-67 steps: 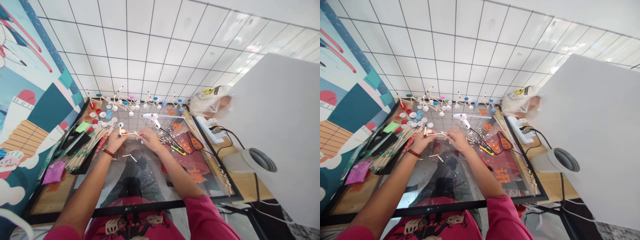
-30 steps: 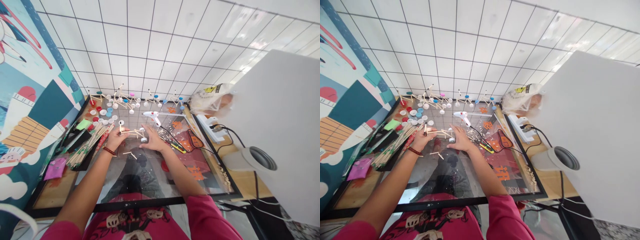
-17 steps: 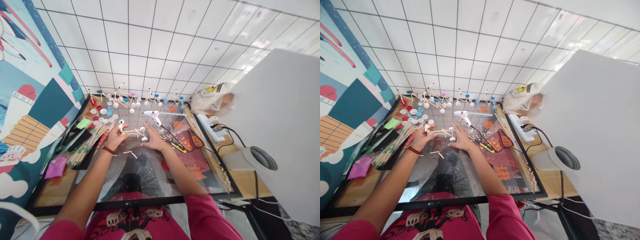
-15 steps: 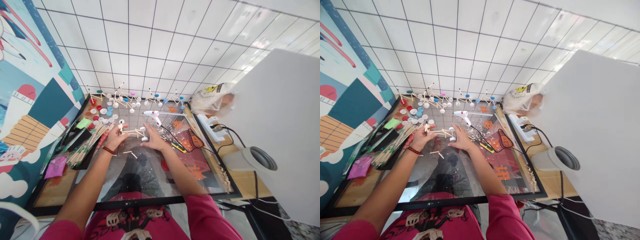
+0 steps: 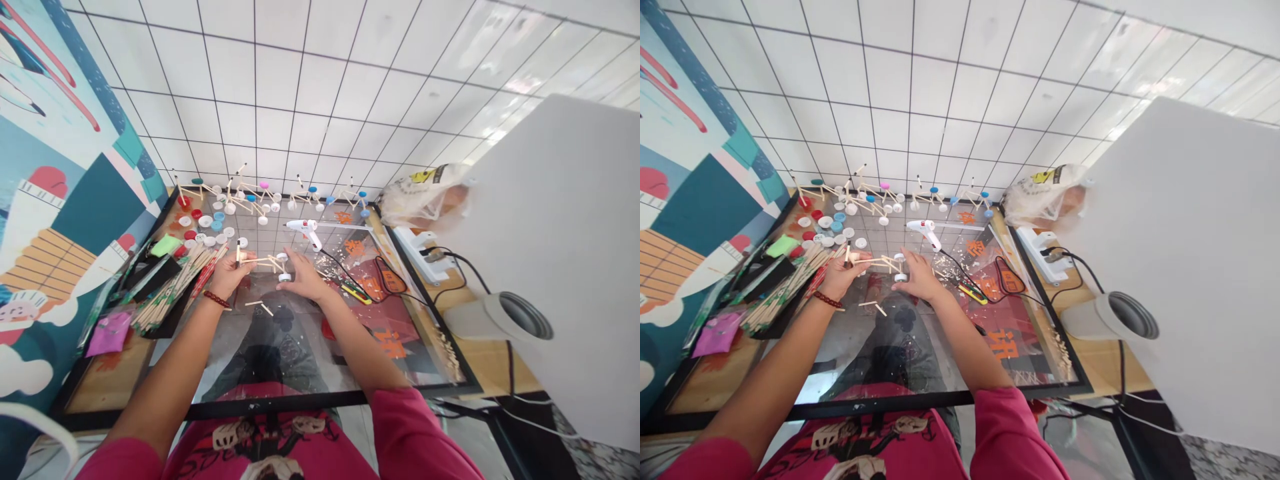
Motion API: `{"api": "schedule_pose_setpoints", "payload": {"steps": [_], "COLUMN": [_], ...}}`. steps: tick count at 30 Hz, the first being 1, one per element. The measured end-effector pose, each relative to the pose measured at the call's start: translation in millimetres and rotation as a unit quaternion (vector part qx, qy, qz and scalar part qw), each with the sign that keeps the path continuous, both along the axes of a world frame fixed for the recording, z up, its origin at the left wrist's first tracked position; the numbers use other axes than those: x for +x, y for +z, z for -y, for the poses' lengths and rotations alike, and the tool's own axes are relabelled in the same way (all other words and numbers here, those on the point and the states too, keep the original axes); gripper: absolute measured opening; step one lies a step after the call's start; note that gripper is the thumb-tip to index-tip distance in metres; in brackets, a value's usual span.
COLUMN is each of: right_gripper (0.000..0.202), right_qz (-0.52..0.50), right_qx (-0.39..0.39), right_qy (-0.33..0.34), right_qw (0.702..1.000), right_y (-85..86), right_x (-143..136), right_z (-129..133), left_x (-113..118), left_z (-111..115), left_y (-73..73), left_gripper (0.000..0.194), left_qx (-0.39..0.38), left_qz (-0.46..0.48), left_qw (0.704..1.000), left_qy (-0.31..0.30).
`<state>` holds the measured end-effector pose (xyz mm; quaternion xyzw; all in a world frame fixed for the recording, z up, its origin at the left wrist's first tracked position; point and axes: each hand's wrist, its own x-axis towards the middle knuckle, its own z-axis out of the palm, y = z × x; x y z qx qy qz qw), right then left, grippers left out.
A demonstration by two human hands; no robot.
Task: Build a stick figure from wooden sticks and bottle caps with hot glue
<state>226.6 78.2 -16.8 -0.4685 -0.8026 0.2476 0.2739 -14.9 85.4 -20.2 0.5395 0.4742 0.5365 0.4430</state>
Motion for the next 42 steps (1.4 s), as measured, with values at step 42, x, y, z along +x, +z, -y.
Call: {"api": "schedule_pose_setpoints", "payload": {"steps": [42], "right_gripper": [0.121], "right_qz": [-0.032], "right_qx": [-0.024], "right_qy": [0.016], "right_qw": [0.999], "right_y": [-5.9], "right_x": [8], "right_z": [-4], "left_x": [-37], "left_z": [2], "left_y": [16.0], "left_gripper": [0.083], "left_qx": [-0.081], "left_qz": [-0.11], "left_qw": [0.983], "left_qy": [-0.124]}}
